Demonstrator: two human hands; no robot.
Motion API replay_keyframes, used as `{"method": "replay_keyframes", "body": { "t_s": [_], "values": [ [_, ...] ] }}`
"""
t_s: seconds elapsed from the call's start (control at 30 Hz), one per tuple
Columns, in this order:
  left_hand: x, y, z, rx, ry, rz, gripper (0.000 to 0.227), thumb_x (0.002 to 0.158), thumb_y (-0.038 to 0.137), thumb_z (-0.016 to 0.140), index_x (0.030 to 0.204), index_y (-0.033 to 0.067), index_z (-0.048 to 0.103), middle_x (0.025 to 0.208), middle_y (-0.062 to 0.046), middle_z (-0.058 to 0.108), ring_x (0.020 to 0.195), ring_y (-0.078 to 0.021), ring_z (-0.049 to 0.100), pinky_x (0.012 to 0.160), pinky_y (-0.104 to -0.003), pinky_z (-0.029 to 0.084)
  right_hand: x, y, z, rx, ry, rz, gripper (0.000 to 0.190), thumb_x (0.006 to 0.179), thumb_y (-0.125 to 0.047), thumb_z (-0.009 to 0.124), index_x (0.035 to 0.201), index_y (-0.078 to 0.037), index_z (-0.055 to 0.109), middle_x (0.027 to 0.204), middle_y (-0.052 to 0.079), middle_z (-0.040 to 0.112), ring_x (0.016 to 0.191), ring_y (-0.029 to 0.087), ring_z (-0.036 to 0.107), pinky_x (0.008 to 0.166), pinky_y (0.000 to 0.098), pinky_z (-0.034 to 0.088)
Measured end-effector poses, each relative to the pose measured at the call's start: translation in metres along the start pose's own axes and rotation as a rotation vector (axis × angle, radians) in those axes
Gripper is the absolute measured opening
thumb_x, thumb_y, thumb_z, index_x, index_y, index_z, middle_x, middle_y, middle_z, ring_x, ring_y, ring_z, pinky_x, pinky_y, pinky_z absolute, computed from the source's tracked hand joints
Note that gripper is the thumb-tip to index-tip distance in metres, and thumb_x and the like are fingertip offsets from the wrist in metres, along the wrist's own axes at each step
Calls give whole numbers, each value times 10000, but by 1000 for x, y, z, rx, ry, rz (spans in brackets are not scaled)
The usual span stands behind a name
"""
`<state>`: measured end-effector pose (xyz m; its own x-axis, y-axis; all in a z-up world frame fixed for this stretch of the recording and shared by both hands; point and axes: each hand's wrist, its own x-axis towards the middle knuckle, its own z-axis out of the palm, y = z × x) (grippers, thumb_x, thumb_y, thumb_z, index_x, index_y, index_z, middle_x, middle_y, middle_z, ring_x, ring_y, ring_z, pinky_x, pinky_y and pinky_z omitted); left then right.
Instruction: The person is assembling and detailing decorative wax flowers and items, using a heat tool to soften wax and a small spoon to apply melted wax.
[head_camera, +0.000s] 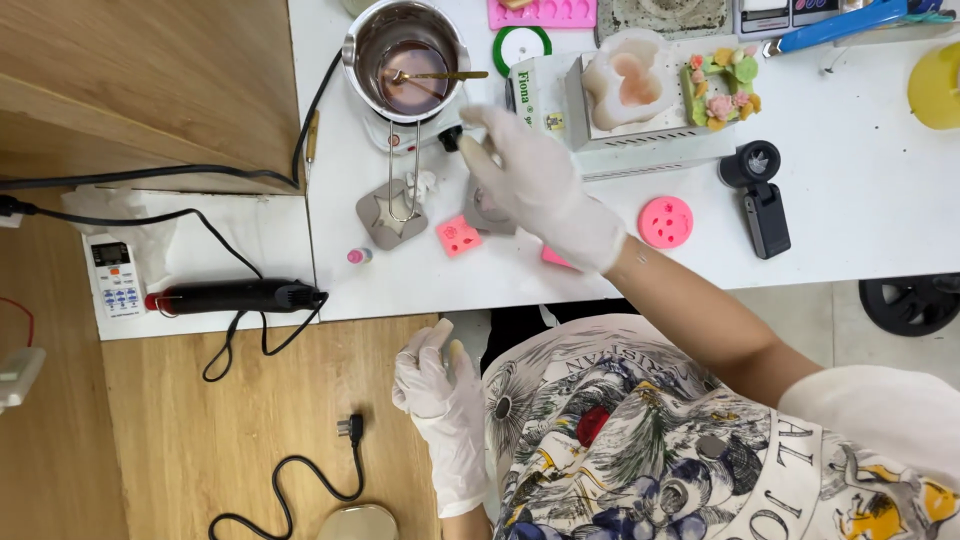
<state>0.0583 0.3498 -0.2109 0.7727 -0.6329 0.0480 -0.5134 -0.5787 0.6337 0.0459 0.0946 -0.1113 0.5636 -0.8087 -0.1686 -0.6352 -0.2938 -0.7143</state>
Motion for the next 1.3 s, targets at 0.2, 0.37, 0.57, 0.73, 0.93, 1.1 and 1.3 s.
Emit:
{"method": "replay_keyframes", "body": {
  "t_s": [0.2,0.37,0.57,0.73,0.93,1.1,1.3],
  "values": [
    [10,-4,15,-1,-54,19,320,868,165,724,1186,192,697,1212,-35,654,1148,-203,600,1022,-468,326,-64,102,-72,298,551,-144,311,1081,2,485,1304,-66,691,1115,85,689,976,133,611,842,222,475],
    [17,-3,32,-8,-94,108,326,874,183,725,1198,194,696,1215,-45,654,1156,-215,600,1009,-464,330,-52,183,-130,-261,605,-153,303,1101,-35,584,1344,-141,731,1403,178,545,1348,291,494,1178,397,382],
    [21,4,39,8,-106,178,329,881,218,721,1209,200,700,1219,-46,650,1165,-217,600,1007,-449,340,-36,221,-134,-559,423,-216,425,1066,-262,544,1465,-307,685,1611,286,416,1521,410,305,1208,622,25],
    [24,8,36,27,-151,151,342,859,212,730,1200,203,713,1216,-46,653,1162,-215,598,1016,-461,332,-35,217,-132,-597,412,-154,434,1078,-246,513,1460,-363,681,1703,299,339,1592,409,196,1212,616,-66],
    [30,22,45,31,-147,178,376,844,200,736,1219,189,707,1225,-43,649,1149,-219,605,1009,-458,348,-51,204,-149,-454,491,-125,481,1048,-201,637,1526,-211,585,1590,247,429,1498,311,379,1236,583,86],
    [41,65,76,-360,-298,186,428,953,118,677,1356,71,539,1302,-132,626,1057,-238,655,914,-388,541,-54,246,-163,661,558,333,433,1046,-158,579,1467,-70,532,1185,123,665,1045,190,665,901,298,535],
    [47,149,110,-749,-617,63,512,972,123,635,1458,74,480,1229,-112,635,1061,-200,649,974,-340,543,-83,317,-149,390,518,508,464,1011,-240,670,1434,-52,632,1188,174,664,975,225,696,859,381,529]
  ]
}}
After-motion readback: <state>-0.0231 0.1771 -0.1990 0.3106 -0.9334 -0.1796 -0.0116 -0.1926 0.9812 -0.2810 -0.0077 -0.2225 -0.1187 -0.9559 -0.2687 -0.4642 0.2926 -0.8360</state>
